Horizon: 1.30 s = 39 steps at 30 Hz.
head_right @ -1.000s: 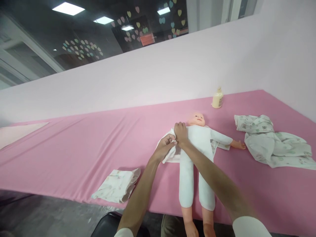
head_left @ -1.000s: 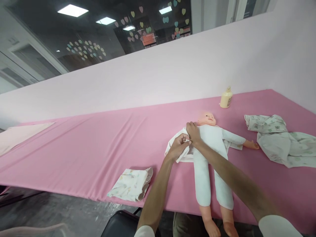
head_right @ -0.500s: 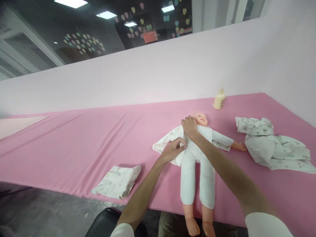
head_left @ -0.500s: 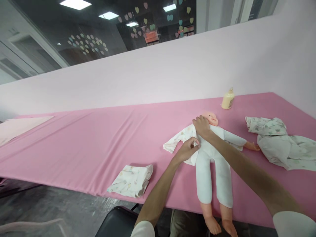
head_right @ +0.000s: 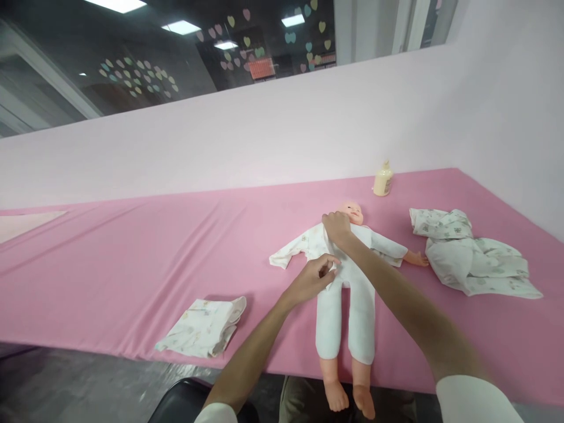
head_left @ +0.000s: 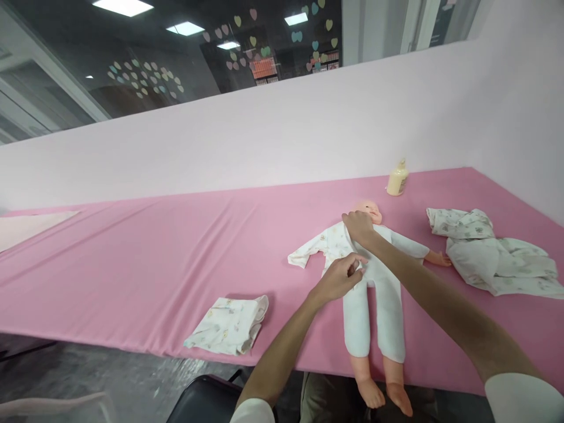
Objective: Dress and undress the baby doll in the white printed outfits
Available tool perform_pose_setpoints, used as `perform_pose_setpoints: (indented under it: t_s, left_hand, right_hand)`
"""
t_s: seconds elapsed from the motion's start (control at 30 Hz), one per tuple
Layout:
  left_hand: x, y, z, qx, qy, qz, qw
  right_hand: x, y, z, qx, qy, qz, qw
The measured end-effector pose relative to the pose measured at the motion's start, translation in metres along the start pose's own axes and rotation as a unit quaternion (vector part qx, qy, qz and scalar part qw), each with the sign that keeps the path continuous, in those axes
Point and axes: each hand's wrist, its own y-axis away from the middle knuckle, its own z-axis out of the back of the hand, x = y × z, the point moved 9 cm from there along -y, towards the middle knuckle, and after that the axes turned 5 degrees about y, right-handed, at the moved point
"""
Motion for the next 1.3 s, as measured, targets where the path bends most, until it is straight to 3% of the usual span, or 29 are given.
perform_pose_setpoints:
  t_s: [0.07, 0.13, 0.2, 0.27, 0.3, 0.37, 0.47, 0.53, 0.67, 0.73, 0.9, 0.97, 1.07, 1.17, 1.2, 1.3]
  left_hand:
    - [0.01, 0.002, 0.022, -0.052, -0.041, 0.024, 0.998]
    - [0.028, 0.011, 0.064, -0.155, -0.142, 0.079, 0.975]
    - [0.049, 0.027, 0.109, -0.249, -0.282, 0.159, 0.913]
    - [0.073, 0.043, 0.142, -0.27, -0.382, 0.252, 0.848]
    - [0.086, 0.048, 0.151, -0.257, -0.388, 0.29, 0.836]
    - [0.107, 0.051, 0.156, -0.218, -0.353, 0.317, 0.853]
    - [0.115, 0.046, 0.156, -0.215, -0.327, 0.314, 0.865]
    - [0.107, 0.043, 0.163, -0.262, -0.368, 0.303, 0.839]
    - [0.088, 0.044, 0.175, -0.358, -0.493, 0.254, 0.751]
    - [0.094, 0.045, 0.175, -0.349, -0.516, 0.264, 0.737]
    - [0.107, 0.047, 0.166, -0.281, -0.492, 0.301, 0.767]
    - [0.096, 0.046, 0.16, -0.278, -0.47, 0.291, 0.785]
    - [0.059, 0.041, 0.147, -0.316, -0.436, 0.219, 0.814]
    - [0.014, 0.026, 0.118, -0.325, -0.378, 0.093, 0.862]
    - [-0.002, 0.018, 0.105, -0.312, -0.364, 0.049, 0.876]
    - [-0.044, -0.014, 0.05, -0.212, -0.353, -0.066, 0.909]
  right_hand:
    - [-0.002, 0.003, 0.0, -0.002, -0.004, 0.004, 1.0]
    - [-0.004, 0.006, 0.0, -0.004, -0.01, 0.002, 1.0]
    - [-0.006, 0.008, -0.001, -0.005, -0.018, -0.001, 1.0]
    - [-0.007, 0.008, -0.002, -0.006, -0.028, -0.002, 1.0]
    - [-0.007, 0.008, -0.002, -0.007, -0.032, -0.001, 0.999]
    - [-0.007, 0.008, -0.002, -0.009, -0.041, -0.001, 0.999]
    - [-0.009, 0.009, -0.002, -0.015, -0.051, -0.006, 0.999]
    - [-0.01, 0.01, -0.001, -0.02, -0.058, -0.01, 0.998]
    - [-0.013, 0.012, -0.001, -0.031, -0.073, -0.015, 0.997]
    - [-0.013, 0.011, -0.002, -0.035, -0.082, -0.014, 0.996]
    - [-0.008, 0.015, 0.004, -0.052, -0.114, -0.006, 0.992]
    - [-0.008, 0.024, 0.01, -0.066, -0.131, -0.008, 0.989]
    - [-0.023, 0.053, 0.015, -0.09, -0.158, -0.02, 0.983]
    - [-0.07, 0.099, 0.002, -0.113, -0.195, -0.079, 0.971]
    - [-0.098, 0.118, -0.009, -0.122, -0.233, -0.142, 0.954]
    - [-0.166, 0.173, -0.053, -0.077, -0.252, -0.284, 0.922]
